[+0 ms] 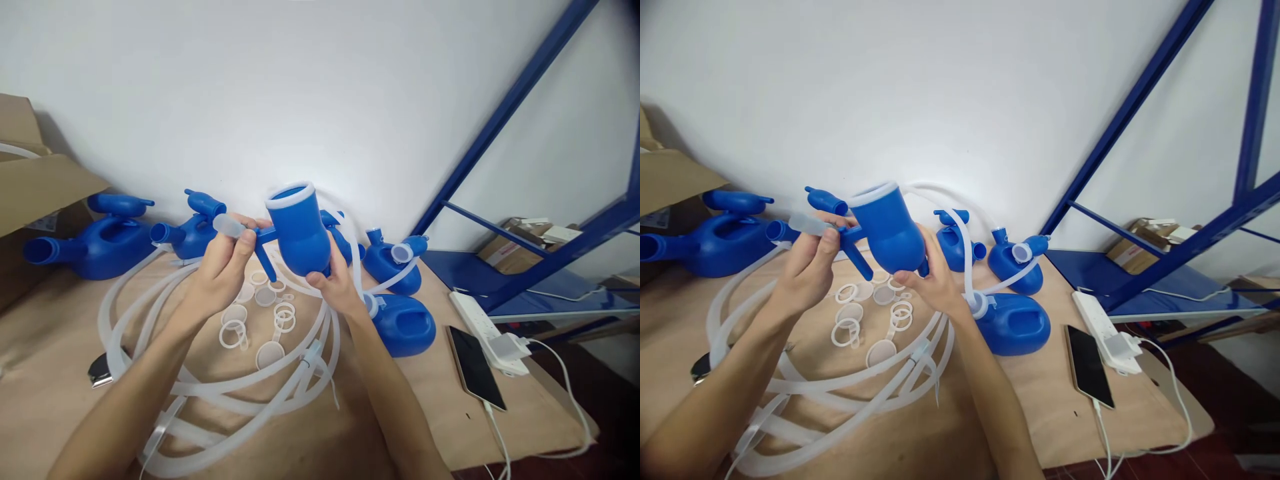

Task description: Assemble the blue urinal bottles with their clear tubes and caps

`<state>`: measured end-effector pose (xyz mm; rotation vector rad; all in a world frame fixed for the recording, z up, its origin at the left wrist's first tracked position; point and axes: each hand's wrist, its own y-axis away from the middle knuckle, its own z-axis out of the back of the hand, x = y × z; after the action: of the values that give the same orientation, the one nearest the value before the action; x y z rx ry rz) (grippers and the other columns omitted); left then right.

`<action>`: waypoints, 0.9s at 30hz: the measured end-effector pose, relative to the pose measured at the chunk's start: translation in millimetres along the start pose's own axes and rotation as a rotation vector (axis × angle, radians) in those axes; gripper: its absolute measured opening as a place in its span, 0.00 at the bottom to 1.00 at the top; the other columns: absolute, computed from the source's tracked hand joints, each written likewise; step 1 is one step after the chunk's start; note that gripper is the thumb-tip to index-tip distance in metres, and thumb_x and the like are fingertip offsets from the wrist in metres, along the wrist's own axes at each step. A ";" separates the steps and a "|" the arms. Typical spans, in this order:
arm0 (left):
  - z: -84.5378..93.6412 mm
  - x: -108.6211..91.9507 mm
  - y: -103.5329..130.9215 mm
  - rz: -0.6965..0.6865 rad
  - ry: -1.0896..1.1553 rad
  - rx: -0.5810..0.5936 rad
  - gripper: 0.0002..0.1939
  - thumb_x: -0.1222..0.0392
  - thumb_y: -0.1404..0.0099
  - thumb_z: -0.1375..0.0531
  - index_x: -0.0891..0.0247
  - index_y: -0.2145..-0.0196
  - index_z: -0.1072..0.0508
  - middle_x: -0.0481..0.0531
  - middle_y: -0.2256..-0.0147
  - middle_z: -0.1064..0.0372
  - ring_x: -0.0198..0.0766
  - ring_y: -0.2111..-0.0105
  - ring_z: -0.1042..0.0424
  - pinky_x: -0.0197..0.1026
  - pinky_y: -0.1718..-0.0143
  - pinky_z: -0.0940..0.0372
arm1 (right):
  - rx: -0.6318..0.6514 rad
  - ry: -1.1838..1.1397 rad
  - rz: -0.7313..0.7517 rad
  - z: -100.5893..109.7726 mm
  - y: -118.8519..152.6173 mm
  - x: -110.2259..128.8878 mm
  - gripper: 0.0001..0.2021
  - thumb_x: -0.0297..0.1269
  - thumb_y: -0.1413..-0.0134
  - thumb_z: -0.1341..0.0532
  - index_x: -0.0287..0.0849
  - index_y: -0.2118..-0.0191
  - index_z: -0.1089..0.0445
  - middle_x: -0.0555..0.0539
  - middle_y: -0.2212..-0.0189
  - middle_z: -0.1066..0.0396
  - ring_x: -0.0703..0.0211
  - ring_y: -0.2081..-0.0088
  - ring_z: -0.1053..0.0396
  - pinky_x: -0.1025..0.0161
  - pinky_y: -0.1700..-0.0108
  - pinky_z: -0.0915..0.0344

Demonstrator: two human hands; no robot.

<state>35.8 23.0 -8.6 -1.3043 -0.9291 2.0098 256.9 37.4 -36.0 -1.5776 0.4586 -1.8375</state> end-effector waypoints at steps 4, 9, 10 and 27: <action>2.9 5.5 1.7 0.075 0.067 0.014 0.18 0.43 0.22 0.48 0.61 0.58 0.32 0.51 0.65 0.27 0.40 0.66 0.26 0.42 0.63 0.30 | 0.041 0.158 0.010 -3.1 1.1 4.6 0.42 0.61 0.48 0.29 0.49 0.33 0.40 0.40 0.33 0.41 0.41 0.31 0.42 0.44 0.30 0.40; -7.7 5.2 5.3 -0.041 -0.089 0.053 0.13 0.48 0.23 0.45 0.60 0.61 0.31 0.48 0.69 0.30 0.37 0.71 0.31 0.40 0.67 0.35 | -0.052 0.165 -0.036 -9.3 5.5 15.1 0.50 0.53 0.54 0.23 0.49 0.29 0.47 0.40 0.36 0.36 0.41 0.33 0.37 0.41 0.29 0.42; -10.7 5.1 6.1 -0.067 -0.113 0.071 0.13 0.49 0.23 0.45 0.60 0.61 0.32 0.49 0.69 0.30 0.37 0.71 0.31 0.40 0.66 0.35 | -0.087 0.109 -0.049 -10.8 6.1 17.1 0.53 0.53 0.55 0.23 0.50 0.28 0.49 0.40 0.36 0.34 0.42 0.34 0.35 0.41 0.30 0.40; -18.7 18.1 9.2 -0.011 -0.404 0.524 0.26 0.44 0.20 0.57 0.63 0.47 0.28 0.56 0.61 0.22 0.48 0.62 0.24 0.44 0.61 0.37 | -0.643 -0.404 -0.130 26.8 -5.5 25.9 0.29 0.43 0.62 0.22 0.51 0.53 0.32 0.53 0.59 0.23 0.53 0.56 0.22 0.53 0.50 0.24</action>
<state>45.8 35.9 -30.9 -0.6212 -0.5068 2.3411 280.0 27.9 -7.8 -2.3932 0.8221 -1.4671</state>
